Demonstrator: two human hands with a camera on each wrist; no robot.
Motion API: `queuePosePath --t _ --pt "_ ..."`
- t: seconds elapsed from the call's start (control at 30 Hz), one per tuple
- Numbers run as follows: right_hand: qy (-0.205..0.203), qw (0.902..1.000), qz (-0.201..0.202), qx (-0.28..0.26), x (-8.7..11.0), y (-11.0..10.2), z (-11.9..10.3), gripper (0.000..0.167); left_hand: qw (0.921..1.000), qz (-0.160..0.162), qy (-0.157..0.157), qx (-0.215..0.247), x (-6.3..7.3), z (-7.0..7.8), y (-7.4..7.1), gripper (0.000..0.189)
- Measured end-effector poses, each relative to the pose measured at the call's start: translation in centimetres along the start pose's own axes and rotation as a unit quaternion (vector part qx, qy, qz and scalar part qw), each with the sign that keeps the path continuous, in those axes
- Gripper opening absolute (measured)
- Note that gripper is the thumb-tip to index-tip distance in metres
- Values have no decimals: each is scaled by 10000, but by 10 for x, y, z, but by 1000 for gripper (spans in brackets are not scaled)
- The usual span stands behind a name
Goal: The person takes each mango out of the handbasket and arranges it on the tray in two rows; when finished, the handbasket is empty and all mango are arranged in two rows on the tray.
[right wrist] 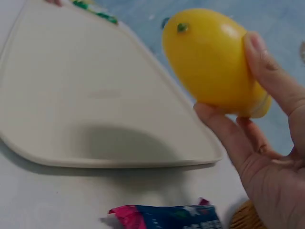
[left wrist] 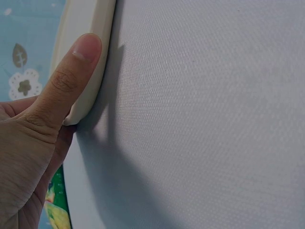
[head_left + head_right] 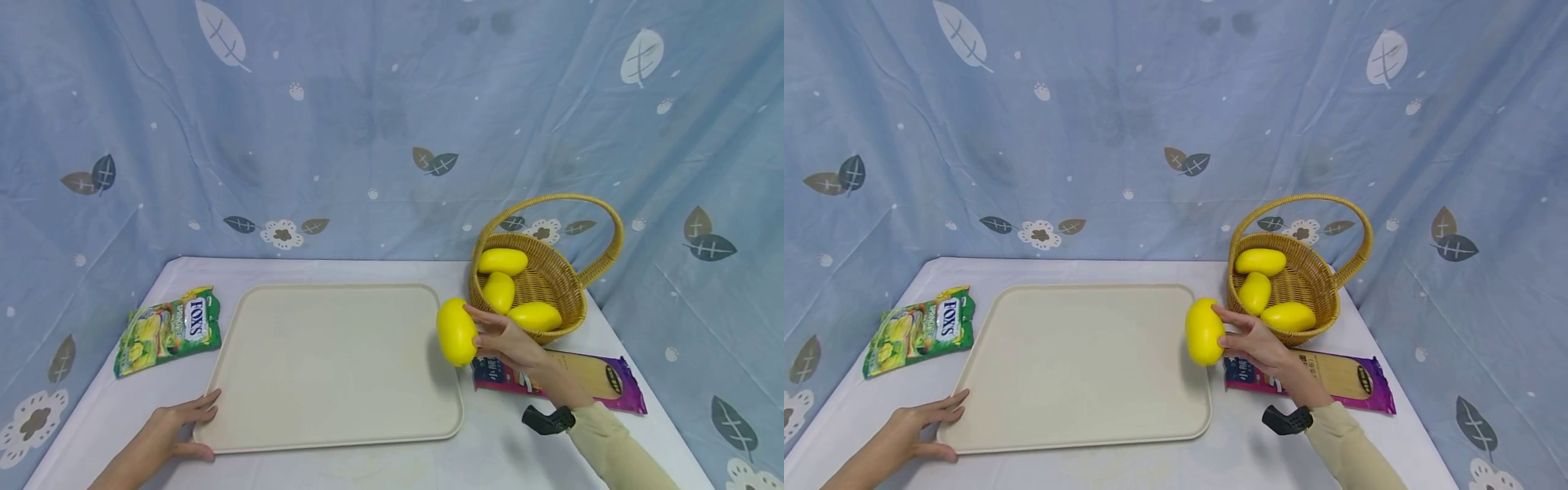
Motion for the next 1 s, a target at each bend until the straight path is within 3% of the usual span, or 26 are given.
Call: queuePosePath --t 0.13,0.37,0.53,0.73,1.0 --pt "-34 10000 -4 -1 -8 3 8 59 9999 -64 -89 90 0 0 1 74" --pt "-224 9997 27 -20 -13 0 20 54 9998 101 154 -66 0 2 0 76" --pt "-291 9996 -68 -5 -17 0 25 53 9999 43 142 -64 0 0 0 77" --pt "-187 9997 -98 97 -25 2 28 57 9991 268 329 -51 1 2 -2 76" --pt "-42 9995 -32 306 -40 4 29 69 9994 -194 -190 197 -1 1 0 75"
Point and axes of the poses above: each hand's wrist, its own x-axis away from the middle knuckle, its own y-axis out of the palm, z = x × y, the point moved 6 cm from there along -x, towards the middle knuckle, and after that the axes turned 4 degrees about -y, right-handed, at the moved point
